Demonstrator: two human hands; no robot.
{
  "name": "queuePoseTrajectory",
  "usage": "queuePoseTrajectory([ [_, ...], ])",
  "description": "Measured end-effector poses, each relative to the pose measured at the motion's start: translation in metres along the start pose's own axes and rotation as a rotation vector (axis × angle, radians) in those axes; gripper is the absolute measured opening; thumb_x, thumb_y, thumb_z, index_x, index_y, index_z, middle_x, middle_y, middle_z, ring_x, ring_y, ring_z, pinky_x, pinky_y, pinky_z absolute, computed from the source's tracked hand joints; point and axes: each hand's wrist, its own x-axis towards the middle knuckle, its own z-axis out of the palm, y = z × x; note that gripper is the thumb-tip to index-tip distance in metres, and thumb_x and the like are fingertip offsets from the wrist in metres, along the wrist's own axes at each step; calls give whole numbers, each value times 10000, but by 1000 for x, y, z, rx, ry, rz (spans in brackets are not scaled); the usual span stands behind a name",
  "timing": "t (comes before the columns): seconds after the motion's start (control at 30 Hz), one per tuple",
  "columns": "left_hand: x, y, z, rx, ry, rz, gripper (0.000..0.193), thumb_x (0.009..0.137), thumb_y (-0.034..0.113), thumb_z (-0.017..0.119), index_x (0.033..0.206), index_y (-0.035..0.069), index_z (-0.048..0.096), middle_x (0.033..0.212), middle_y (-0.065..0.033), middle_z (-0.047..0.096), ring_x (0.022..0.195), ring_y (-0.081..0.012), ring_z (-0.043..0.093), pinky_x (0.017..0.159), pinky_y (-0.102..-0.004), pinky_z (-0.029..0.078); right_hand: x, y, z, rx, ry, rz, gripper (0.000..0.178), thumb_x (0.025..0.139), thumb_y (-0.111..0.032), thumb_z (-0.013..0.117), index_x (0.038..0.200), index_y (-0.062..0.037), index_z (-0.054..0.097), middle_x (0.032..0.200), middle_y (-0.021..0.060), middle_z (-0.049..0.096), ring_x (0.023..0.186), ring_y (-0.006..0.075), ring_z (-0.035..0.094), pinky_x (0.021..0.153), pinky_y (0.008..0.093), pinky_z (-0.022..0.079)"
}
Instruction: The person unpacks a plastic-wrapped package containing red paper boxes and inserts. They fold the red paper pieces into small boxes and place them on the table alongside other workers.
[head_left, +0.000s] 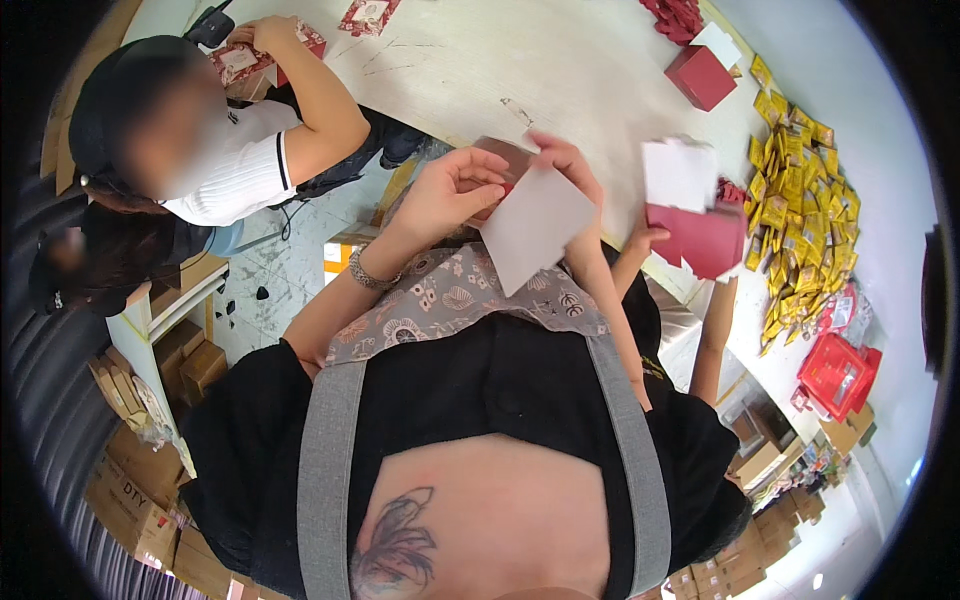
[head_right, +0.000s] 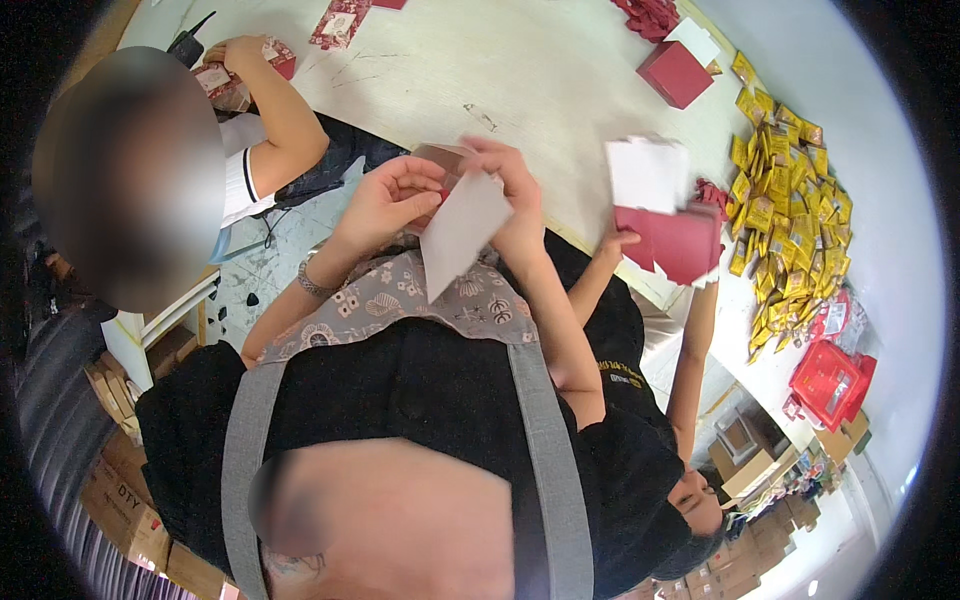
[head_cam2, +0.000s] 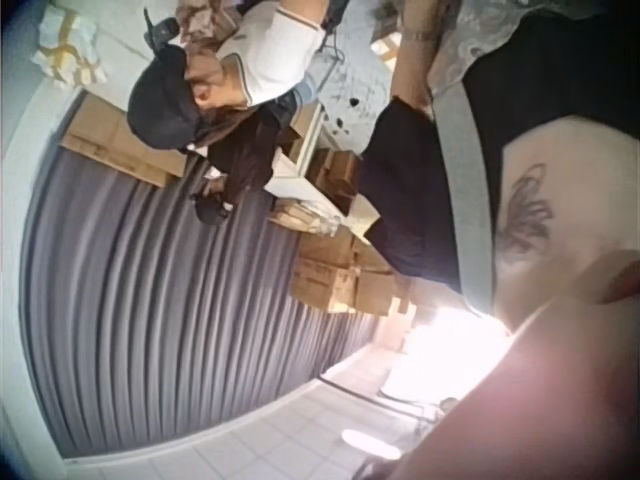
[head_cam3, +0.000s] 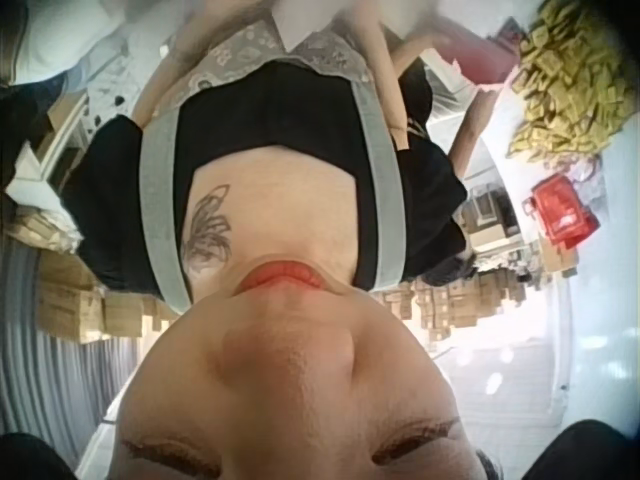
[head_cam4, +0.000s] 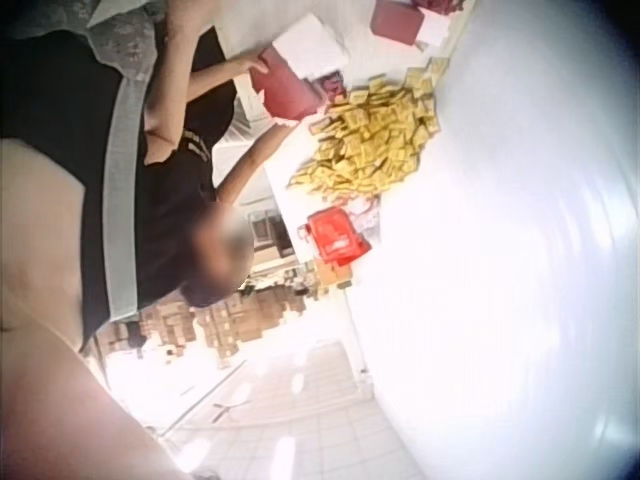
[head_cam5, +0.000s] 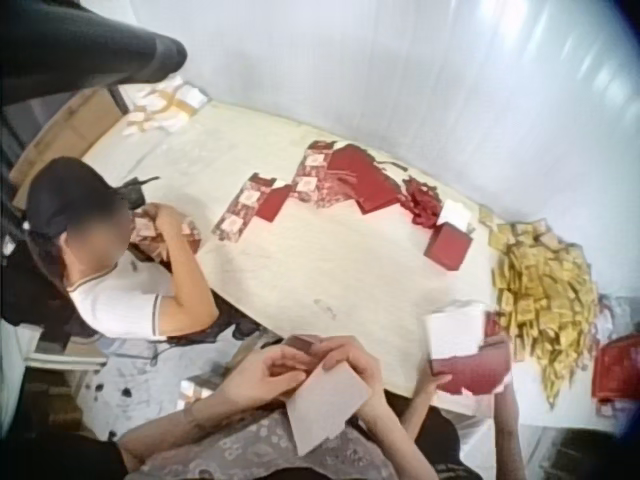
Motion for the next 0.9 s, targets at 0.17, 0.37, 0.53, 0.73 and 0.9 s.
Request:
queuePoseTrajectory([
  [0.17, 7, -14, 3, -73, 3, 73, 257, 851, 36, 585, 1097, -23, 536, 964, -73, 631, 827, -106, 610, 737, -242, 507, -29, 8, -6, 73, 88, 259, 171, 848, -92, 609, 981, 3, 560, 887, 42, 605, 801, 94, 567, 697, 246, 472],
  [0.37, 10, -8, 7, 147, -32, 172, 212, 835, 55, 622, 1029, -20, 580, 950, -54, 633, 817, -83, 584, 723, -230, 482, -38, -11, -13, 154, 6, 331, 181, 854, -110, 605, 977, 18, 640, 870, 43, 657, 765, 76, 587, 690, 211, 467],
  [0.53, 9, 9, 8, 444, -5, 457, 234, 831, 16, 594, 1062, -24, 581, 1000, -64, 630, 877, -110, 582, 794, -239, 462, -34, -18, -35, -4, 165, 287, 141, 845, -83, 627, 925, 31, 644, 824, 38, 651, 690, 76, 581, 607, 202, 465],
  [0.73, 25, 22, 3, 358, 326, 835, 230, 846, -60, 514, 1062, -11, 576, 1166, -110, 539, 1039, -158, 546, 844, -261, 468, 18, 2, -52, 559, 355, 251, 178, 858, -110, 629, 978, 20, 607, 814, 32, 627, 639, 74, 558, 578, 187, 455],
  [0.9, 45, -5, -37, 276, 304, 352, 770, 785, 106, 676, 1406, 40, 225, 1402, -177, 313, 1251, -275, 395, 914, -356, 457, 80, 12, -21, 450, 276, 319, 150, 862, -140, 627, 937, -12, 609, 790, 35, 638, 639, 81, 589, 552, 187, 465],
])
